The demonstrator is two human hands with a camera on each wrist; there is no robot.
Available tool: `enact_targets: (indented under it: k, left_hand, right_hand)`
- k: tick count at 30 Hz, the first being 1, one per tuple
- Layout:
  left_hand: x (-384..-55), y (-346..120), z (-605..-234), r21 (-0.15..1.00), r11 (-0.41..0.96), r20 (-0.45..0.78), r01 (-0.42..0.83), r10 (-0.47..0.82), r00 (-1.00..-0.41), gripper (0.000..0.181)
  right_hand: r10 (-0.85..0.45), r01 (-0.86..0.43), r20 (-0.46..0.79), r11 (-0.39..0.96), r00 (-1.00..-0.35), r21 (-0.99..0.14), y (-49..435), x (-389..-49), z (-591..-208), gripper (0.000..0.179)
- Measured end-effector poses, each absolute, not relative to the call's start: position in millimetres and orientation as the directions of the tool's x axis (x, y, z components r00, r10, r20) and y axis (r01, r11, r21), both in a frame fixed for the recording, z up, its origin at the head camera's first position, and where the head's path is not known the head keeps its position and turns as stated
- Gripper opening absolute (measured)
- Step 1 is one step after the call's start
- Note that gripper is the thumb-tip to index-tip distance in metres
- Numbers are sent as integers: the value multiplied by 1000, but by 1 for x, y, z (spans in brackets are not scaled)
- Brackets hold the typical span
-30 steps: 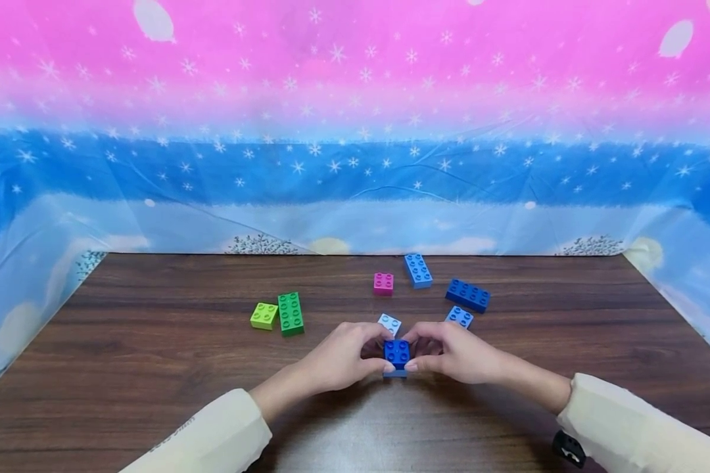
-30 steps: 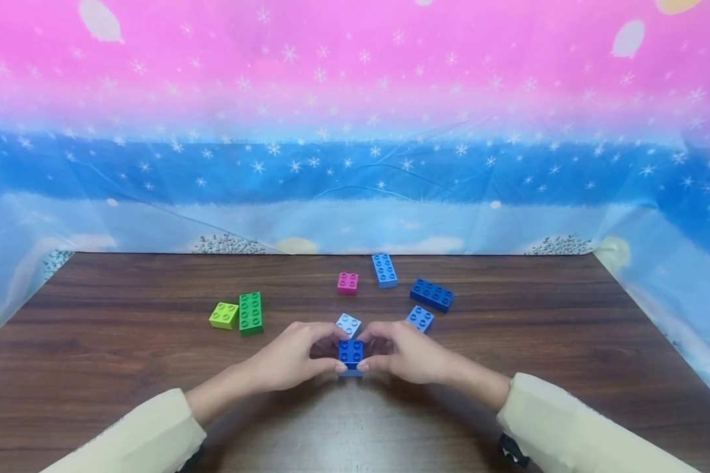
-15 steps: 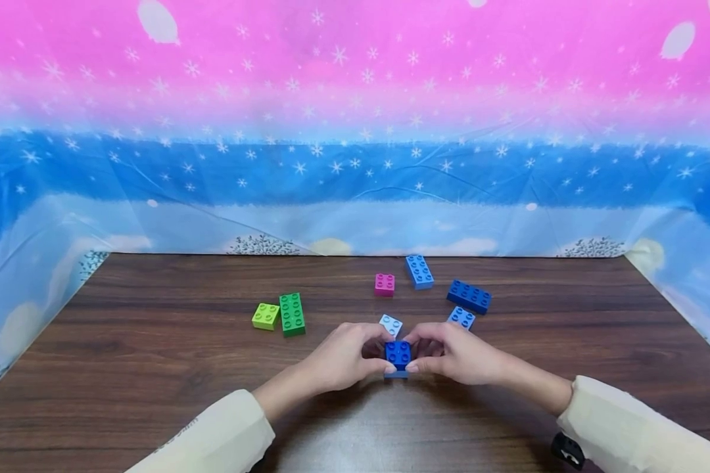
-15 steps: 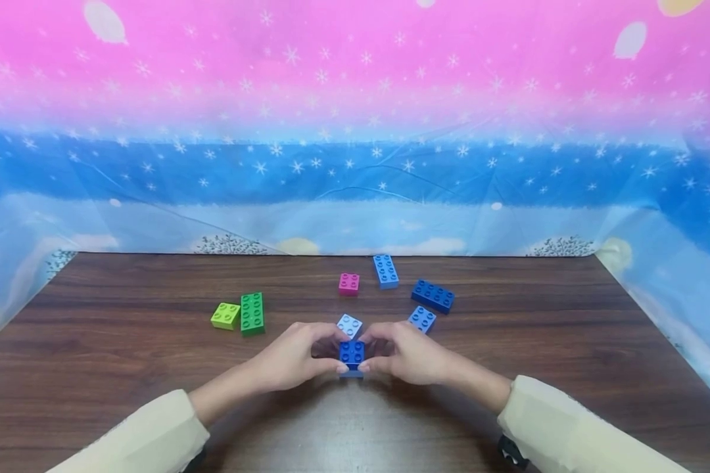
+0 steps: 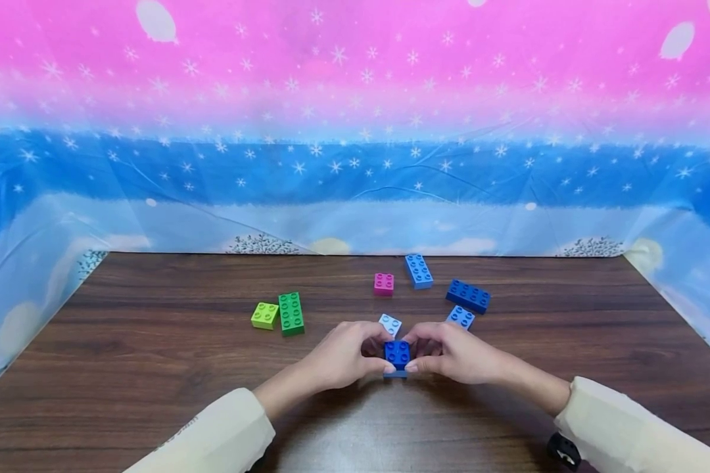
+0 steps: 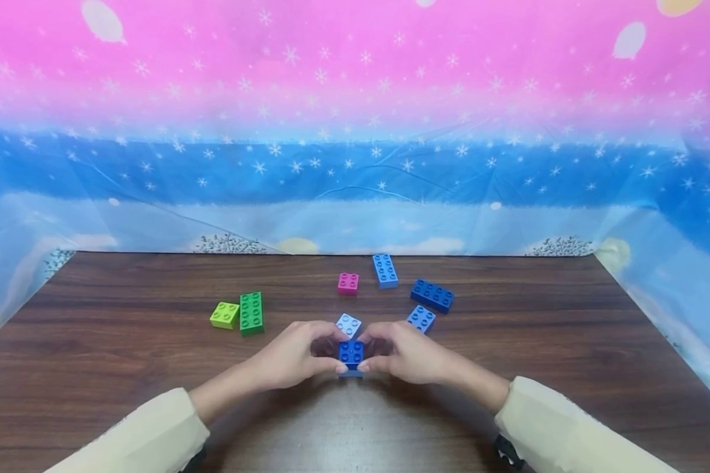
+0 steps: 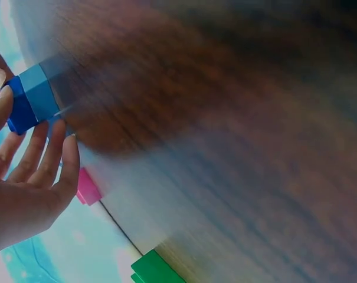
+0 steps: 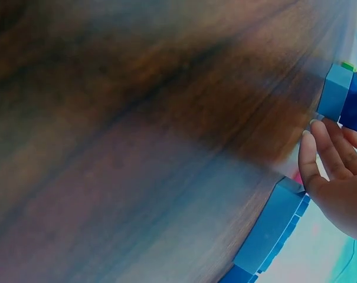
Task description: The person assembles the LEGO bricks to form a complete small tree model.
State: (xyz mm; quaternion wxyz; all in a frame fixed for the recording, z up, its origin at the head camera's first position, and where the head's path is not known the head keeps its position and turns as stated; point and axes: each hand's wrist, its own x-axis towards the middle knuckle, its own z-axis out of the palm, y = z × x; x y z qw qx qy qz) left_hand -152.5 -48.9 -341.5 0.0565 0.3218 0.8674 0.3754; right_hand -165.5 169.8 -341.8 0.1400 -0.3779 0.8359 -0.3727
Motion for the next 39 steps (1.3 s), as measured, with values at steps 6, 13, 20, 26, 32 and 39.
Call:
enact_targets:
  k: [6,13,20,26,32,39]
  left_hand:
    - [-152,-49,-342,686,518,137,511,598,-790,24]
    - [-151,-47,-341,681,536,123,500,589,-799,23]
    - [-152,-47,-340,683,537,111,495,594,-797,22]
    - [-152,-48,-339,691,530,108,492,598,-795,22]
    - [-154,-48,-339,693,534,93,485,601,-794,22]
    - [-155,-50,-340,683,521,89,512,637,-766,24]
  right_hand:
    - [-734,-520,40,441,-678,-732,170,-166,-342,25]
    - [-732,-515,33,446,-681,-732,171,-165,-343,26]
    - [-725,-500,3,472,-689,-726,171,-165,-341,25]
    - [-733,-505,18,450,-680,-736,171,-165,-340,27]
    - [-734,-507,36,432,-678,-745,173,-167,-340,24]
    - [-733,-502,30,434,-679,-748,173,-168,-341,23]
